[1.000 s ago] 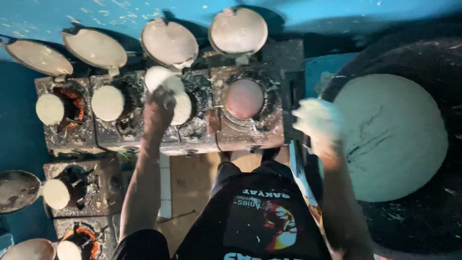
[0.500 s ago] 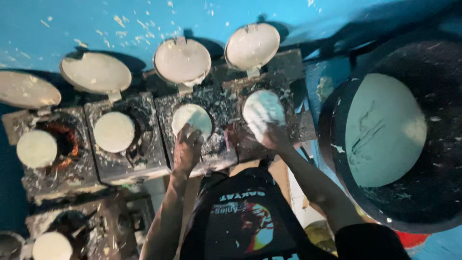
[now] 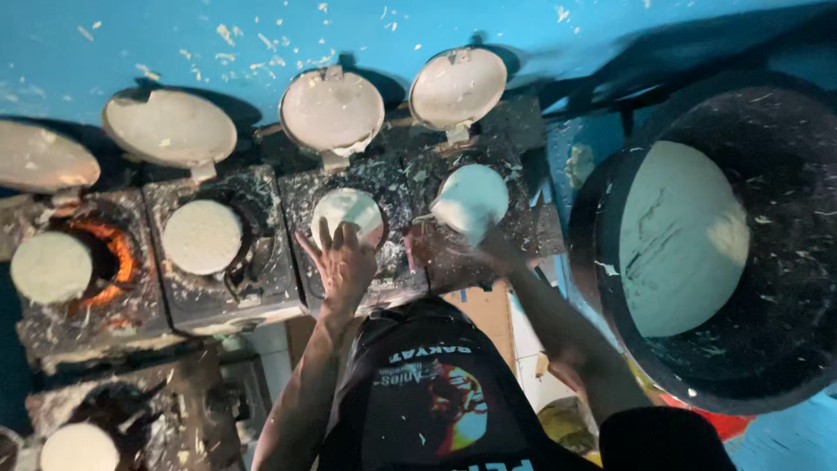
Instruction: The person ladles batter from a large bowl onto round griddle pans set on gas burners, presses and flips the cooking flatbreads by hand, and stacks the finished flatbreads in a woven basket beside the stoves.
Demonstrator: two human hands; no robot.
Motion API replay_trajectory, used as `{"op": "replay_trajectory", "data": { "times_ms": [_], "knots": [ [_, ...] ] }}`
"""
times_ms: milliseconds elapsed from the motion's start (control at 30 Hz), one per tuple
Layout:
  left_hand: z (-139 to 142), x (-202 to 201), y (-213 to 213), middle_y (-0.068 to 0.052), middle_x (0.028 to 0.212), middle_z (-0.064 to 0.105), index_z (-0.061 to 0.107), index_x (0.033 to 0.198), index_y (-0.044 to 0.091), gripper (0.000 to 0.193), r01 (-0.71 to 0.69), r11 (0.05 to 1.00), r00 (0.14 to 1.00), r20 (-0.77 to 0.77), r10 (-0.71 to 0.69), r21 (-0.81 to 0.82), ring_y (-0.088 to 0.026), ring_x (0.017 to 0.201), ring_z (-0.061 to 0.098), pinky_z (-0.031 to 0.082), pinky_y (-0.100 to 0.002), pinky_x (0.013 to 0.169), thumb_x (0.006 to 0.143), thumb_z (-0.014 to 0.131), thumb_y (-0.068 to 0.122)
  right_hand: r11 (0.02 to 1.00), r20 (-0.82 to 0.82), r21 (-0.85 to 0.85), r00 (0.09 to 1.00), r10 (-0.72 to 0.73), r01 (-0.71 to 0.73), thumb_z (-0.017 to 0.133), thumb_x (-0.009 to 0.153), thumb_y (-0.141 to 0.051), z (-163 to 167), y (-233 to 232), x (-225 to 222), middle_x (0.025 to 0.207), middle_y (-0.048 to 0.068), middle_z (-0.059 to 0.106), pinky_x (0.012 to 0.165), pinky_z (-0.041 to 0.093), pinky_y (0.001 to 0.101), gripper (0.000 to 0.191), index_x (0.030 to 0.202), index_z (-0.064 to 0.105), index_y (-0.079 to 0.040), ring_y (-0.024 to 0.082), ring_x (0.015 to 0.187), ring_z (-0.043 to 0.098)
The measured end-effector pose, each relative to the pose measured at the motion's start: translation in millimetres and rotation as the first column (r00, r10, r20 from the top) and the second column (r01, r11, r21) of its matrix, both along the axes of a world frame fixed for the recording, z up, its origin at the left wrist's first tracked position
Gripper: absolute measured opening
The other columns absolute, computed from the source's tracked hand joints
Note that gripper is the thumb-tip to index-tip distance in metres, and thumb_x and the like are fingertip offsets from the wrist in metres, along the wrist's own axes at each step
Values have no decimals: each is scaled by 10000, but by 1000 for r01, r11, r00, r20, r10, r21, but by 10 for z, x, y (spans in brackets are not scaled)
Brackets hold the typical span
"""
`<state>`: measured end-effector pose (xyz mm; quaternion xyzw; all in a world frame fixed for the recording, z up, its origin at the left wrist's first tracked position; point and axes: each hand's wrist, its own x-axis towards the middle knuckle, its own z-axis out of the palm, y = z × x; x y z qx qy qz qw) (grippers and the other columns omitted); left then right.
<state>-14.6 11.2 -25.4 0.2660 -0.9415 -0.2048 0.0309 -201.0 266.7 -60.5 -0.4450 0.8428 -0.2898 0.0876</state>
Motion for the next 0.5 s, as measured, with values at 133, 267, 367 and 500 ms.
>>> {"op": "replay_trajectory", "data": {
  "times_ms": [133, 267, 367, 500],
  "knots": [
    [-41, 34, -22, -86, 1267, 631, 650, 1137, 19, 386, 30, 998, 999, -26, -31, -54, -398, 1444, 439, -2, -811, 1181, 781, 665, 168, 934, -7, 123, 941, -338, 336, 664, 988, -249, -78, 23, -578, 1221, 143, 654, 913, 538, 475, 323, 1248, 618, -62, 316, 1081, 640],
    [-114, 60, 54, -135, 1387, 568, 673, 1138, 50, 385, 39, 996, 998, -43, -43, -82, -417, 1431, 389, 30, -805, 1154, 791, 681, 216, 989, -19, -57, 990, -141, 140, 660, 992, -251, -43, -306, -424, 1201, 145, 654, 900, 540, 465, 317, 1235, 607, -53, 311, 1062, 643],
    [-111, 83, 107, -153, 1425, 533, 644, 1204, 17, 462, 65, 995, 996, -57, -70, -82, -424, 1460, 346, 48, -806, 1149, 812, 690, 256, 966, -36, -237, 993, -115, 103, 658, 996, -252, 59, -378, -253, 1185, 146, 653, 891, 542, 458, 314, 1226, 599, -47, 308, 1048, 644],
    [-65, 92, 164, -187, 1439, 473, 573, 1267, -1, 617, 101, 992, 995, -17, -103, -81, -482, 1440, 298, 67, -808, 1125, 755, 732, 305, 662, 549, -426, 758, -352, 616, 654, 1000, -254, 149, -118, -462, 1165, 148, 653, 878, 544, 448, 310, 1214, 589, -39, 303, 1029, 647]
  ]
}}
